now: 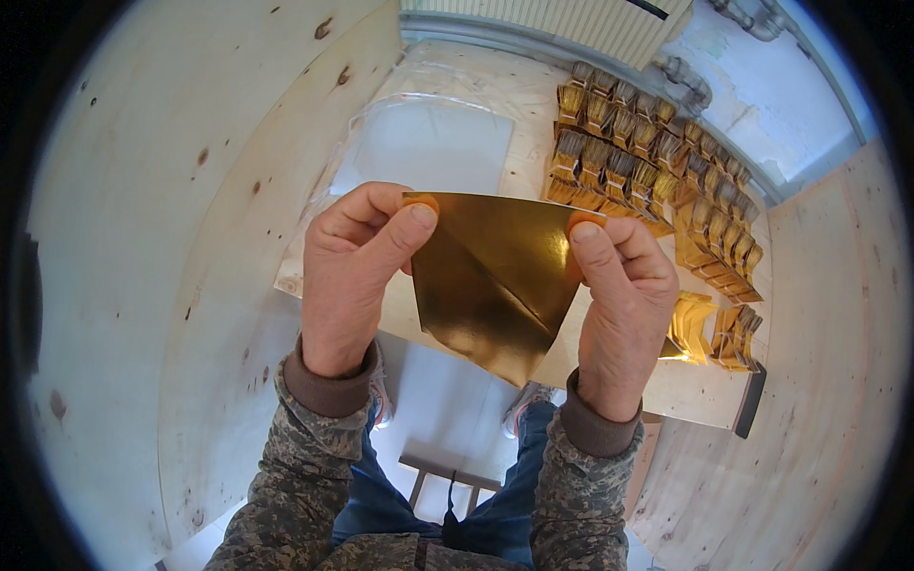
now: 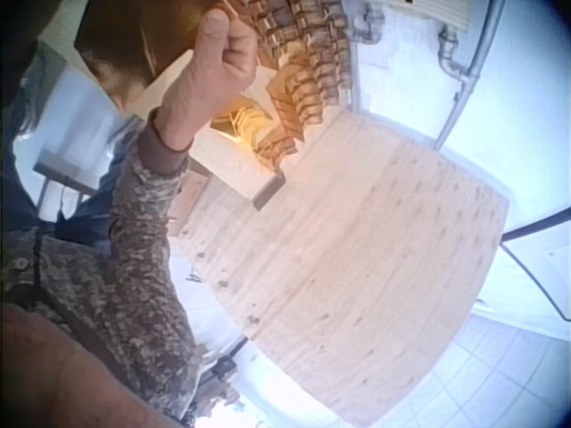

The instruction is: The person folds a single sheet of gold-colored paper into a small pyramid-shaped packet by hand. They repeatedly crease edges and tuck flaps to form the shape, then place the finished packet on a wooden table next to many similar completed packets.

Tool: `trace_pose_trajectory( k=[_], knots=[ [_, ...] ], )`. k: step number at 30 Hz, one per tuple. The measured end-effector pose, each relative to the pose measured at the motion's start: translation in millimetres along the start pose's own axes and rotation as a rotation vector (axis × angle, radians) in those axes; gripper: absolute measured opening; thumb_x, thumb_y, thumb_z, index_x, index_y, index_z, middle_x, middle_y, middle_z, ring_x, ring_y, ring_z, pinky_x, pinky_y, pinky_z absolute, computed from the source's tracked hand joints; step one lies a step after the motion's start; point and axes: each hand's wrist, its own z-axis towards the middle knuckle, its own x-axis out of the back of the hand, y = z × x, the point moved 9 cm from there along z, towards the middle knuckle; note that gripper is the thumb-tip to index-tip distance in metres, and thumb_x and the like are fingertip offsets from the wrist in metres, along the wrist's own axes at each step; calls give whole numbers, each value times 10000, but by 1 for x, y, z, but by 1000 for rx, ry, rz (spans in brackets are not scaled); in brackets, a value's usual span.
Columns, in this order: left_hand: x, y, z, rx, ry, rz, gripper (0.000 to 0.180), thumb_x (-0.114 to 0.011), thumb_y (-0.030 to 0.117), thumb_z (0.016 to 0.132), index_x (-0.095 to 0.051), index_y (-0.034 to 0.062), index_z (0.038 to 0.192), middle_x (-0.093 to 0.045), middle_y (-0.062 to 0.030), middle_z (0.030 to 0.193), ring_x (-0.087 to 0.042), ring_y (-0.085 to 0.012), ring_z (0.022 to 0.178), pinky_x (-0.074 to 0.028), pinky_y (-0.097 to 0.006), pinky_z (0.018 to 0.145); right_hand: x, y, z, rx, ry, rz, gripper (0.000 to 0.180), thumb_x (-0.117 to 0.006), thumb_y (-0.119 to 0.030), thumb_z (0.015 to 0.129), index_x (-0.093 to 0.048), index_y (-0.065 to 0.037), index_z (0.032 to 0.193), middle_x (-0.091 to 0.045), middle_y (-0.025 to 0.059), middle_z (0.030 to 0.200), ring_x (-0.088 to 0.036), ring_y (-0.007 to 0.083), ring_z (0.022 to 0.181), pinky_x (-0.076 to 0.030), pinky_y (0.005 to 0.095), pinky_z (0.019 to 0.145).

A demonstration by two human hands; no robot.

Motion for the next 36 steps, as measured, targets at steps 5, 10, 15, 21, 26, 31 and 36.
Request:
trace_pose_trajectory(
  k=[5,10,15,21,26,31,36],
  knots=[
    [-2,1,0,-46,-14,-90,93,-736,59,946,-716,-19,993,-707,7,901,-600,-34,816,-484,-194,740,-3,1,0,19,-39,86,54,-741,-55,940,-696,-27,951,-682,-32,873,-556,20,759,-415,170,686],
    [-1,-4,1,-3,-16,-57,103,-743,91,952,-720,-2,990,-703,11,898,-589,-40,796,-470,-197,720,-7,-4,-4,21,-52,89,54,-740,-60,945,-711,-15,958,-675,-42,862,-540,14,764,-415,167,692],
    [-1,-7,3,-7,-23,-32,127,-752,118,950,-719,1,988,-694,18,892,-571,-40,782,-454,-196,715,-6,-7,-4,18,-28,79,54,-744,-58,942,-719,-11,953,-666,-54,852,-521,5,755,-409,164,678],
    [1,-11,4,24,15,8,143,-756,124,947,-720,-3,1000,-699,16,902,-584,-38,812,-457,-194,732,-4,-8,-4,47,-17,55,41,-746,-46,939,-724,-12,942,-662,-56,847,-522,6,752,-410,168,667],
    [5,-22,9,128,2,117,149,-741,127,956,-721,3,1035,-718,-8,935,-631,-69,847,-495,-212,750,-3,-11,-4,99,-2,-16,61,-752,-39,935,-719,9,951,-650,-62,840,-512,1,746,-408,168,653],
    [-3,-27,16,41,-23,45,150,-700,109,978,-712,4,1084,-731,-38,994,-678,-100,896,-545,-249,798,-4,-37,-10,369,44,-364,91,-788,-13,861,-741,10,936,-716,37,873,-628,102,790,-495,250,710],
    [-10,-41,22,-107,-99,-37,116,-626,78,1014,-689,11,1085,-703,-75,1176,-669,-129,1007,-529,-279,915,-23,-60,-36,853,-91,-735,206,-819,20,732,-766,-20,927,-730,127,955,-691,266,840,-542,346,750]
  ],
)
